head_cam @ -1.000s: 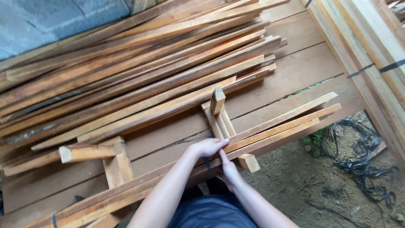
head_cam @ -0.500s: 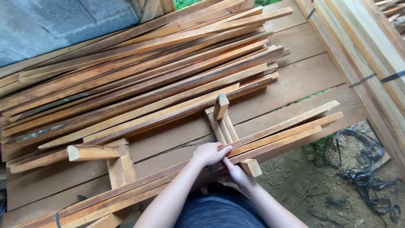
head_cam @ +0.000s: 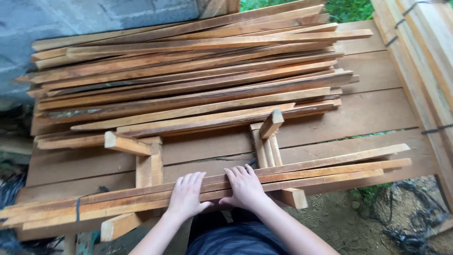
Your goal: Bundling together thin strips of wood using wire ties.
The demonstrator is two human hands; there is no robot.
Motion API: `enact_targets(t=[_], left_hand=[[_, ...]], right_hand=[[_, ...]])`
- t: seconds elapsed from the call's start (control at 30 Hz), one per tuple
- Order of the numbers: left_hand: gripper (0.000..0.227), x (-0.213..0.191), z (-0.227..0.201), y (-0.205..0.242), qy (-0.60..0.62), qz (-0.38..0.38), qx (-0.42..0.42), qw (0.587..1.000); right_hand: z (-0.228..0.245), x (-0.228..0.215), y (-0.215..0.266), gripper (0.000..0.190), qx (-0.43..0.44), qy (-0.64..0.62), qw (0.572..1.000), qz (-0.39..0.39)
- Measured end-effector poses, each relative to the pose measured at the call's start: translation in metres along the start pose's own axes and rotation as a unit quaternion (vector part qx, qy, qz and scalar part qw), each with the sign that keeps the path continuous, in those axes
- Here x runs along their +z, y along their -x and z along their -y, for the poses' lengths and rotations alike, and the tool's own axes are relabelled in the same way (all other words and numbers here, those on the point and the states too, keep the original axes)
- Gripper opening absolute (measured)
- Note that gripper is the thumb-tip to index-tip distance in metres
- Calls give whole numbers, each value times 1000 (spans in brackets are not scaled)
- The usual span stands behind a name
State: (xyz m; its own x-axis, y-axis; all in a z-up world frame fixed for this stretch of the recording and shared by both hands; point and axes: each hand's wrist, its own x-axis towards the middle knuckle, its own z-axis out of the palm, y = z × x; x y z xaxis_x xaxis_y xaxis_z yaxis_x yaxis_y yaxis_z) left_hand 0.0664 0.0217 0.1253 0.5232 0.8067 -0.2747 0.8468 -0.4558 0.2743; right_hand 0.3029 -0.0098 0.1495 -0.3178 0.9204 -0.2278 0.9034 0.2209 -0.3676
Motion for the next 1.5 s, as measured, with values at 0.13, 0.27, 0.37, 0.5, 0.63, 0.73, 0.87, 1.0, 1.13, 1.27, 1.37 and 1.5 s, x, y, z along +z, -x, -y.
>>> enact_targets(t=[0.13,0.27,0.37,0.5,0.63,0.73,0.87,1.0,1.13,1.27,1.37,1.5], left_hand=[[98,21,6,7,-97,-94,48,990],[101,28,8,4,-105,-150,54,982],[100,29,8,5,-99,-192,71,974],[101,30,9,6,-97,-204,73,971],[102,22,4,6,-84,-147,57,984],[103,6,-6,9,-44,-95,33,994],[92,-27,-10,15,105,18,-86,991],[89,-106,14,51,211,-57,-140,966],[66,-181,48,101,365,-414,-141,822],[59,-149,131,136,320,-585,-349,658],[66,-83,195,142,522,-560,-521,377],[96,-173,195,125,702,-493,-502,113]], right_hand=[[0,15,-23,89,-37,50,998,-8],[-12,22,-29,87,-37,44,998,34],[-11,11,-27,83,-34,26,998,47],[-6,1,-26,84,-48,29,997,58],[8,-31,-21,77,-17,-11,996,88],[18,-38,-28,65,14,-64,992,110],[47,-26,-64,49,48,-155,979,122],[91,0,-111,43,5,-244,962,126],[169,4,-148,52,-90,-232,959,132],[246,19,-205,65,-168,-201,949,178],[292,28,-247,78,-126,-276,906,296],[330,85,-299,98,-62,-309,870,380]])
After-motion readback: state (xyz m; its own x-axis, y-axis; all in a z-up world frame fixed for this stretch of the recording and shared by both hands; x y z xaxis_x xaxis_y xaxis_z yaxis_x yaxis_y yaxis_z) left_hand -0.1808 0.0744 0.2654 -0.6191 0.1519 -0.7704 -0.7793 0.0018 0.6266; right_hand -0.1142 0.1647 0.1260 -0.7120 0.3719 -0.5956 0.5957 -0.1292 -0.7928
